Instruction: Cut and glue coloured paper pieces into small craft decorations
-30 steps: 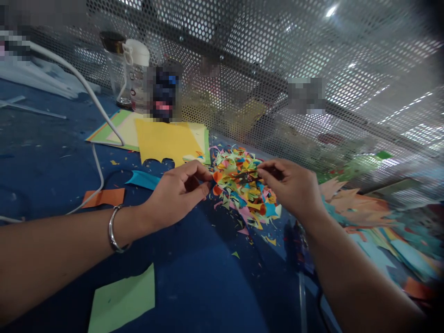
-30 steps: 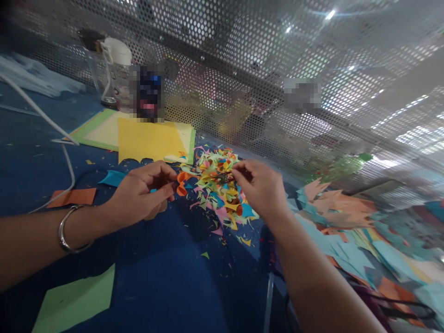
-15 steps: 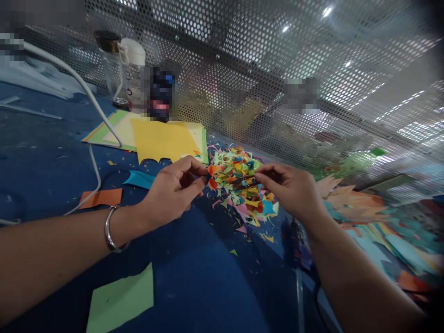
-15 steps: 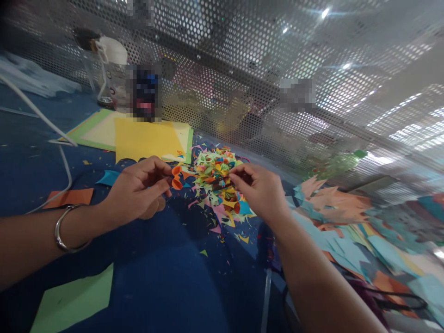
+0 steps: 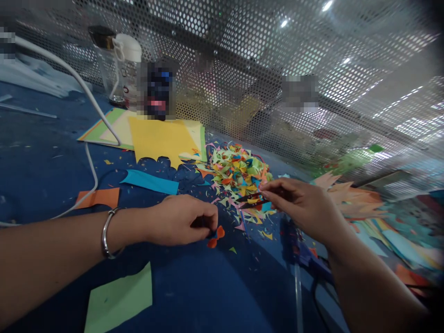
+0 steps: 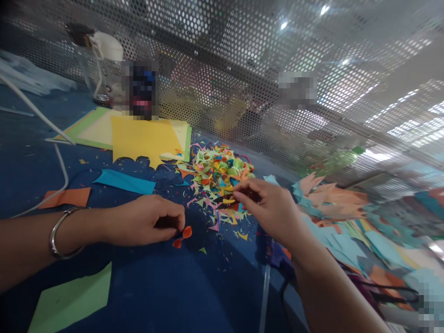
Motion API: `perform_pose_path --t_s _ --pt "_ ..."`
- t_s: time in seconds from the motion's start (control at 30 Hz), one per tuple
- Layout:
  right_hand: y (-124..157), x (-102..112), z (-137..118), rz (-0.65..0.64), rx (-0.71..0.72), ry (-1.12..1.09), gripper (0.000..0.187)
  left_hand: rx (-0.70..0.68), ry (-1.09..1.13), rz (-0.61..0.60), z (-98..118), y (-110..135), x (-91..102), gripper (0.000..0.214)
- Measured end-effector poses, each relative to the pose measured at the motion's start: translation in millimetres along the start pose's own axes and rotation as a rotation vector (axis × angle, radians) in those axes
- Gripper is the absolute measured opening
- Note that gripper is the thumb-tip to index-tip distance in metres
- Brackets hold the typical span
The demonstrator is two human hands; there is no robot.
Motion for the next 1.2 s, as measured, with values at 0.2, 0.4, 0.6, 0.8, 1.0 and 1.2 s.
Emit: perform_pose_path --t_s 0.2,0.4,0.6,0.8,1.0,1.2 --pt "20 14 4 -0.036 -0.059 0.048 0.032 0.009 -0.068 -0.036 0 -1 0.6 0.013" --pt "30 10 -12 -0.007 0.007 0.042 0.027 -0.048 -0.119 -0.04 6 3 -0.2 0.012" --pt "35 8 -21 -0.063 0.006 -0.05 0.027 -0.317 0.036 -0.102 18 13 -10.9 0.013" --pt "16 2 12 -0.008 -0.092 -0.045 0.035 -0.255 -0.101 -0.091 13 8 -4.1 0.012" --pt "3 2 21 0.139 -0.076 -0.015 0.038 0.114 -0.271 0.213 -26 -19 33.1 0.016" --pt "5 1 -6 0.152 0.035 0.005 0.031 0.233 -0.405 0.354 -61 -32 57.2 0.014"
Point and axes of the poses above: each hand's wrist, its own y-axis away from the middle knuckle, its own x-axis out of the back of the hand, z = x × y, the point moved 2 cm from there along -y, towards the middle knuckle, and after that the axes turned 14 degrees about z, right-handed, at the moved point
